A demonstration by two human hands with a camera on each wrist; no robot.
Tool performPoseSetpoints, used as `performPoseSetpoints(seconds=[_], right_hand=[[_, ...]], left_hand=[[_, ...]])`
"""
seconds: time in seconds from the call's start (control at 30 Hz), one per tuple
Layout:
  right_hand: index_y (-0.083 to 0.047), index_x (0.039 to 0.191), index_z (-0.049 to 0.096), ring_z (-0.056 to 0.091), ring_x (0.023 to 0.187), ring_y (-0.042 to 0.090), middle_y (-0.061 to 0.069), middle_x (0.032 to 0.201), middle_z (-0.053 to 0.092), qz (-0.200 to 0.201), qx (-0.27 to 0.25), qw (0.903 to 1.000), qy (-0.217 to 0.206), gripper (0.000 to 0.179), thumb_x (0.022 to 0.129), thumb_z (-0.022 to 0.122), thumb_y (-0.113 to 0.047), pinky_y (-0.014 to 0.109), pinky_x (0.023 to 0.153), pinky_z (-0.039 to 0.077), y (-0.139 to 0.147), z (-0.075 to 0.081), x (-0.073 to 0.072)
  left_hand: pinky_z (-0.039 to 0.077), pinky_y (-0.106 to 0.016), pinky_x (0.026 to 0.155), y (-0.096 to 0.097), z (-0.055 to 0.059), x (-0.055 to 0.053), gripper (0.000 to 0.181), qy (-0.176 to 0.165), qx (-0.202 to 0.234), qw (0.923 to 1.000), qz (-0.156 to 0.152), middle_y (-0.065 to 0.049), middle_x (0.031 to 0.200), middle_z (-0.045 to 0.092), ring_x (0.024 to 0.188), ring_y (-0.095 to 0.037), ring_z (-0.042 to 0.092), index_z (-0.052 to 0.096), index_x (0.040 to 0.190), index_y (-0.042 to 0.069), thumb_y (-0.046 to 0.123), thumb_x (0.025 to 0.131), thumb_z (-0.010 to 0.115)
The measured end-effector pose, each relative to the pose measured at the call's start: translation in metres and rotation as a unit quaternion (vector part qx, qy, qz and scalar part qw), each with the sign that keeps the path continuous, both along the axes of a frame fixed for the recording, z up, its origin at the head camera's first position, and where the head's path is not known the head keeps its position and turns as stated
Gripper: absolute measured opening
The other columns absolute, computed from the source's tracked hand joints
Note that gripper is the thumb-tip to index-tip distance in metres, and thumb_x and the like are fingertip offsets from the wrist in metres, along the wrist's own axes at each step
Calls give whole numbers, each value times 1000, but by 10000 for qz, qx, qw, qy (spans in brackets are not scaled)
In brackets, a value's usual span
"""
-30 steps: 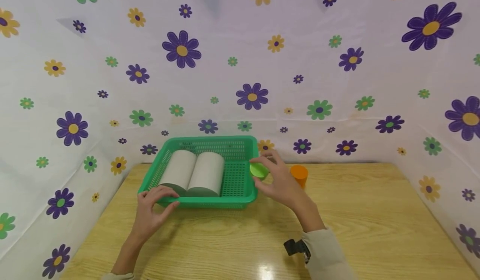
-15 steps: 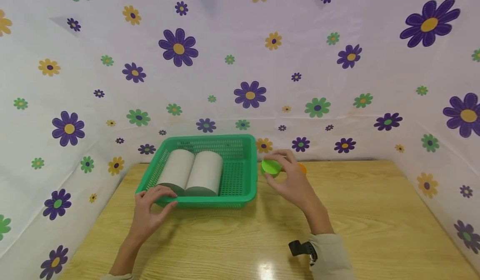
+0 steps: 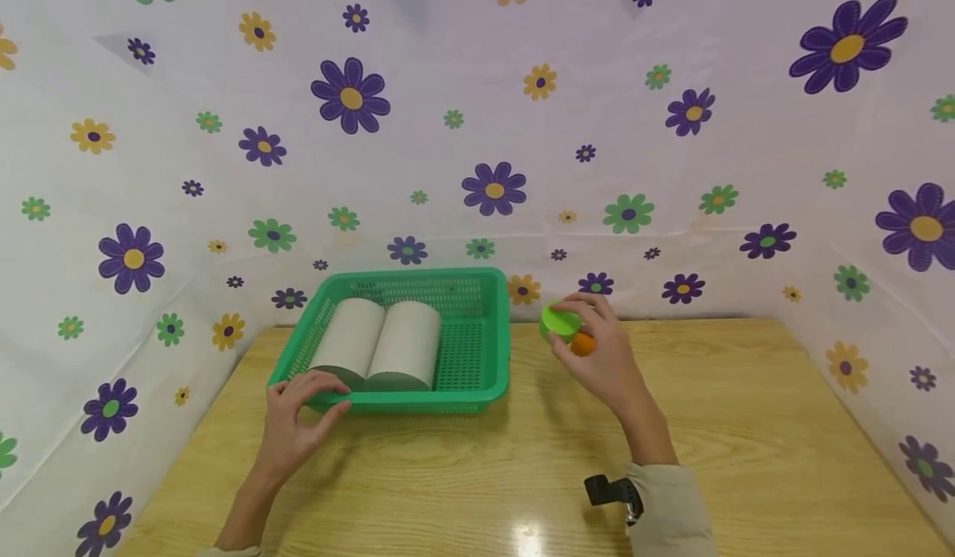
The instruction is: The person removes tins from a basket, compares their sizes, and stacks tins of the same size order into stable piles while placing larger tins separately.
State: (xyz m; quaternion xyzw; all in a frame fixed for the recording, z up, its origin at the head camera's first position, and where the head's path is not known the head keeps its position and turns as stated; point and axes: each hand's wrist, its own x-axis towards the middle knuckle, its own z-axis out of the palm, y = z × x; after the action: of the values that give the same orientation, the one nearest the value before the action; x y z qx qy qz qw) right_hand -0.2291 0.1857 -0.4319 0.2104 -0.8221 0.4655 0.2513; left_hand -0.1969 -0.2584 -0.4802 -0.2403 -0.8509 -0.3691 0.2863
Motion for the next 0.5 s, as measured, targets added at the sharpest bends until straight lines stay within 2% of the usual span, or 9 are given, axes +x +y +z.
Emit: performPoseSetpoints(seconds=[0.23,0.43,0.5], right_hand=[[1,124,68,59,119,34,17,131,57,-232,-83,9997,28,38,87,77,4,49,86,54,7,-3,-3],[4,122,67,59,116,33,21,130,58,-431,-202,9989,35,38,86,76,9,24,88,52,11,-5,-3],[8,121,66,59,113,35,24,127,58,-461,-277,9986,25,36,86,75,12,17,87,49,10,0,1]], left_hand=[[20,-43,85,-2,-2,0,22,7,-20,10000,30,10,99,70,96,-15,59,74,97,22,12,81,86],[19,-43,84,-2,-1,0,24,-16,-38,10000,0,9,100,70,95,-15,58,74,97,22,9,80,86],[20,-43,84,-1,-2,0,25,-32,-42,10000,-14,10,100,70,95,-15,58,74,97,22,8,80,86]])
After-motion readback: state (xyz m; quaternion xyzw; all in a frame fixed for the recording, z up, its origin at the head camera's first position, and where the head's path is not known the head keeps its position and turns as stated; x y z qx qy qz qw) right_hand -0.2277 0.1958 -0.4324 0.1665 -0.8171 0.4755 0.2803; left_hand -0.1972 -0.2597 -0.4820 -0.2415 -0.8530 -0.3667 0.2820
